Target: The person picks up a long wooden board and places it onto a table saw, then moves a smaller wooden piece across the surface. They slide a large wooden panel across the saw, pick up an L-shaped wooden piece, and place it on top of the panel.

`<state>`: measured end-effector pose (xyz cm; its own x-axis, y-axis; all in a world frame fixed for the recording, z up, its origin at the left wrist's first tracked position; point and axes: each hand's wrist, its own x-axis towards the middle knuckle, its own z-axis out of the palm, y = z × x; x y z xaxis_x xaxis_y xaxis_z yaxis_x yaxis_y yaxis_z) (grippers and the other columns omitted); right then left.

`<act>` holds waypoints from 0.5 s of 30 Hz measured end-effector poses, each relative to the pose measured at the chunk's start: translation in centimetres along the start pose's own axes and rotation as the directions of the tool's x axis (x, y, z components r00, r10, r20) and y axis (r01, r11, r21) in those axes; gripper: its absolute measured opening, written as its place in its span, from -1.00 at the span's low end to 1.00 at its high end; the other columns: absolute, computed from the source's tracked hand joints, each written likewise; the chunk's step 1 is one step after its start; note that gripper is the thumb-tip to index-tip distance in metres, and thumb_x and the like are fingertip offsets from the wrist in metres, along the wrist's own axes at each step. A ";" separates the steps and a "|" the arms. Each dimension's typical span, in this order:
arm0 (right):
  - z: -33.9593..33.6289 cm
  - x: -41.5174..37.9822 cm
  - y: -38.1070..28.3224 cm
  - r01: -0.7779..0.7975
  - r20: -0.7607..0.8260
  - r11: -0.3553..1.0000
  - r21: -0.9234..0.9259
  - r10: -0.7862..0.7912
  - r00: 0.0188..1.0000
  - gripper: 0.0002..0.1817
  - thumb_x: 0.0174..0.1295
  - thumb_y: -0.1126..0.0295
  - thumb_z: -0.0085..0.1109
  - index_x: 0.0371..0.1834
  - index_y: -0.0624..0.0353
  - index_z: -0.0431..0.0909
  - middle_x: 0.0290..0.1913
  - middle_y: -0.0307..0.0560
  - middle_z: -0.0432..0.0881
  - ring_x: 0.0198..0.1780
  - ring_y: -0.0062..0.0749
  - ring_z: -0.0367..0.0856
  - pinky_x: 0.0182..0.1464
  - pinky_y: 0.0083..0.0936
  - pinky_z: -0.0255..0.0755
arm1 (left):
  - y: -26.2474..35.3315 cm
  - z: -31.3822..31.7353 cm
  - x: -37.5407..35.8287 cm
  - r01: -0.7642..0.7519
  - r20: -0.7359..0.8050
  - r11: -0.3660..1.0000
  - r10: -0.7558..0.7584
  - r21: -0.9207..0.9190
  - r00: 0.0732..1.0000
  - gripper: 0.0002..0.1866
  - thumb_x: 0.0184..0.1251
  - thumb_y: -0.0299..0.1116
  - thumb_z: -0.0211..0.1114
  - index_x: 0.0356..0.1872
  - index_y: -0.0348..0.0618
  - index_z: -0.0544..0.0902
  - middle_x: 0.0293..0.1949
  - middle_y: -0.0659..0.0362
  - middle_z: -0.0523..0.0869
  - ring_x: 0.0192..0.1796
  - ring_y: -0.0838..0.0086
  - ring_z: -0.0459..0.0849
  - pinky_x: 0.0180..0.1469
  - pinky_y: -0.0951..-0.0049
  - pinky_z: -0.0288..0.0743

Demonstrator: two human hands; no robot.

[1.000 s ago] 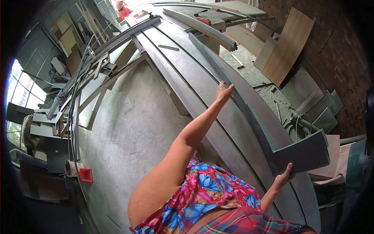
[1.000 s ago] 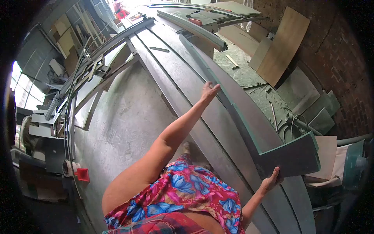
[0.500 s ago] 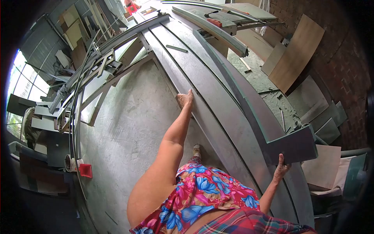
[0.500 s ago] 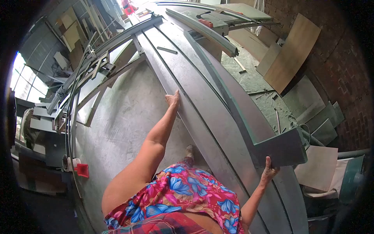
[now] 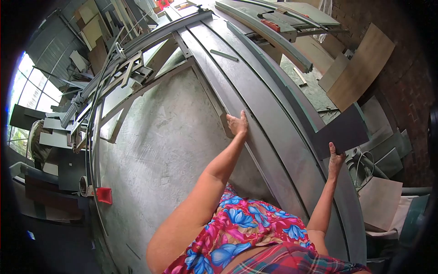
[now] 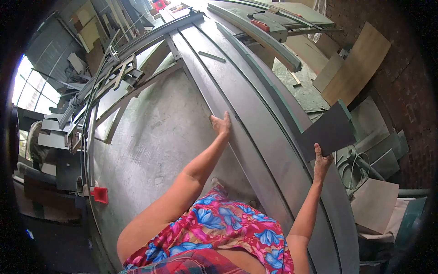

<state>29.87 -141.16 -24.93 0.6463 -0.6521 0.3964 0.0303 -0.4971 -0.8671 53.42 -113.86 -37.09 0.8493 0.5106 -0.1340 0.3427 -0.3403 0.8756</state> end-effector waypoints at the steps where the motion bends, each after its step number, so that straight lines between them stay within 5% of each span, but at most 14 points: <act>1: 1.3 1.0 0.0 -0.008 0.003 1.000 -0.028 0.008 1.000 -0.68 0.09 0.21 0.26 -0.40 0.32 0.54 -0.40 -0.25 0.55 -0.35 -0.56 0.38 -0.20 -0.57 0.30 | -0.1 0.1 0.2 -0.002 0.006 1.000 0.002 0.003 1.000 -0.20 0.02 -0.01 0.29 0.11 -0.44 0.19 0.04 -0.25 0.40 0.12 -0.01 0.40 0.16 0.20 0.25; 6: 6.6 3.8 0.2 -0.008 0.004 1.000 -0.023 0.009 1.000 -0.65 0.07 0.17 0.27 -0.39 0.32 0.54 -0.40 -0.25 0.55 -0.35 -0.57 0.38 -0.19 -0.58 0.30 | -1.2 0.5 0.2 -0.075 0.047 0.997 0.074 0.031 0.996 -0.13 0.07 0.01 0.23 0.19 -0.50 0.09 0.10 -0.27 0.34 0.17 -0.01 0.32 0.20 0.22 0.19; 15: 13.6 7.1 -0.1 0.031 -0.028 1.000 -0.001 -0.031 0.999 -0.61 0.06 0.15 0.27 -0.31 0.32 0.56 -0.31 -0.14 0.59 -0.27 -0.45 0.46 -0.13 -0.44 0.32 | -2.1 -1.4 1.0 -0.207 0.363 0.973 0.156 0.104 0.918 -0.16 0.18 -0.02 0.12 0.23 -0.48 -0.05 0.14 -0.28 0.29 0.18 -0.01 0.33 0.13 0.20 0.29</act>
<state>44.84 -138.00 -26.13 0.6236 -0.6522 0.4310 0.0496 -0.5172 -0.8544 53.01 -111.49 -38.42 0.9795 0.1288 -0.1547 0.1995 -0.5184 0.8316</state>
